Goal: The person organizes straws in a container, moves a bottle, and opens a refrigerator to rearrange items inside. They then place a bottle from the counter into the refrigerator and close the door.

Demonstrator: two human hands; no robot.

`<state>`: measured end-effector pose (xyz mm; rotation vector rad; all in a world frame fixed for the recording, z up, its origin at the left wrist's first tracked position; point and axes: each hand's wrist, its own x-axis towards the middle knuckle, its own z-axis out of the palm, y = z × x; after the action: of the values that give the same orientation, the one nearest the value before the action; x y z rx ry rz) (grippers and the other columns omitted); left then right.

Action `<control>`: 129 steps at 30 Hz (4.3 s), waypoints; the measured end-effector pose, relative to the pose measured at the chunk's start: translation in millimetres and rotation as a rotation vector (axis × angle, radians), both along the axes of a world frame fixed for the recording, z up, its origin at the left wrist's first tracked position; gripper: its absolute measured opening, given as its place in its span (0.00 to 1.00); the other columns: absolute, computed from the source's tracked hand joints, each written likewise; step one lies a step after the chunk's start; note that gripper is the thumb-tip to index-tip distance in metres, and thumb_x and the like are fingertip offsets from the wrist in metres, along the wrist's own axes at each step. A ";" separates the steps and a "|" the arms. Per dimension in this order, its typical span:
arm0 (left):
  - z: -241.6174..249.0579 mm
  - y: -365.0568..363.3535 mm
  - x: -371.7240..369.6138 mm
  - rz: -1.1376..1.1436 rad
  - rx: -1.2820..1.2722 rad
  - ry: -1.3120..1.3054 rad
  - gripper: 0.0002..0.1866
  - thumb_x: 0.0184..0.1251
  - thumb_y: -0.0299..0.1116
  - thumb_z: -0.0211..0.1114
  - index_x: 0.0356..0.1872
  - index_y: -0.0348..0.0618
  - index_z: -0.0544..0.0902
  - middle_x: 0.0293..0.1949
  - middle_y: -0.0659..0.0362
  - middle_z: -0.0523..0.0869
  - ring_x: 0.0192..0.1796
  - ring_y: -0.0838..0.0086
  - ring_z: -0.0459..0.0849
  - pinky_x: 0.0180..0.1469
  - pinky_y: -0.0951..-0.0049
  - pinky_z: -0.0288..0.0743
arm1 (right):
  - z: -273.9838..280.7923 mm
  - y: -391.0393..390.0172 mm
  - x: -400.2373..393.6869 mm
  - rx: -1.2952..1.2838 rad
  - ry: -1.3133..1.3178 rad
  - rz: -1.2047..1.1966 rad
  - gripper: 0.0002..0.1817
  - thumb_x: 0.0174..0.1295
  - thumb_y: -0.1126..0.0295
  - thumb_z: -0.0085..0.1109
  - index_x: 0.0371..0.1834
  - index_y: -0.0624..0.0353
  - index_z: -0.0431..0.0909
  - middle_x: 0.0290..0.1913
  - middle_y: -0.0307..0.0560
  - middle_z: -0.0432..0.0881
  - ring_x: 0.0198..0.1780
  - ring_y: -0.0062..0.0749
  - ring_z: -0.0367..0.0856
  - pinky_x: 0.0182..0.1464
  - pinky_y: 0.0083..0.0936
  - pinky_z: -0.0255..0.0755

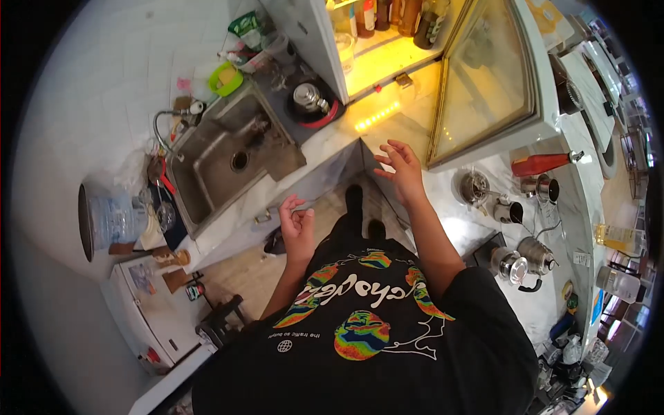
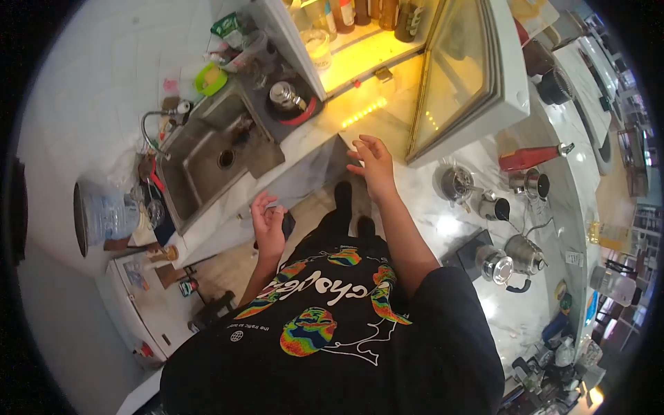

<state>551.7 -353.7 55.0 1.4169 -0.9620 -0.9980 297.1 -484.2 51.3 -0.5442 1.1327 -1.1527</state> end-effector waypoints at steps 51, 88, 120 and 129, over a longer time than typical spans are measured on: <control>-18.5 314.6 395.9 0.899 0.166 0.272 0.18 0.83 0.41 0.58 0.66 0.45 0.77 0.54 0.57 0.86 0.50 0.74 0.84 0.52 0.71 0.76 | 105.6 178.4 714.3 -1.160 0.264 1.008 0.43 0.65 0.57 0.73 0.80 0.57 0.61 0.73 0.64 0.72 0.73 0.51 0.73 0.74 0.43 0.66; -14.4 258.2 332.0 0.378 0.388 0.437 0.15 0.84 0.43 0.57 0.59 0.48 0.81 0.46 0.64 0.89 0.48 0.77 0.87 0.50 0.69 0.77 | 133.0 177.2 409.5 -0.566 0.043 0.680 0.12 0.81 0.67 0.55 0.59 0.62 0.71 0.63 0.55 0.81 0.63 0.34 0.81 0.61 0.34 0.80; -13.0 -48.4 47.8 -0.411 0.521 0.327 0.16 0.82 0.47 0.61 0.58 0.49 0.83 0.46 0.68 0.88 0.47 0.82 0.83 0.50 0.76 0.73 | 129.6 69.9 47.1 -0.569 0.335 -0.002 0.17 0.77 0.73 0.56 0.66 0.60 0.69 0.67 0.52 0.76 0.68 0.34 0.75 0.73 0.34 0.64; 23.6 -182.7 16.3 -0.606 0.455 0.234 0.21 0.82 0.46 0.61 0.65 0.44 0.80 0.47 0.64 0.88 0.48 0.79 0.84 0.52 0.72 0.74 | 136.7 -2.7 39.3 -0.622 0.501 -0.178 0.38 0.71 0.74 0.62 0.81 0.62 0.54 0.73 0.52 0.67 0.73 0.38 0.69 0.76 0.37 0.62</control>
<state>568.0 -536.4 78.7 1.3444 -1.0518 -1.8857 336.4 -486.8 188.0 -1.2867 1.2501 -1.5856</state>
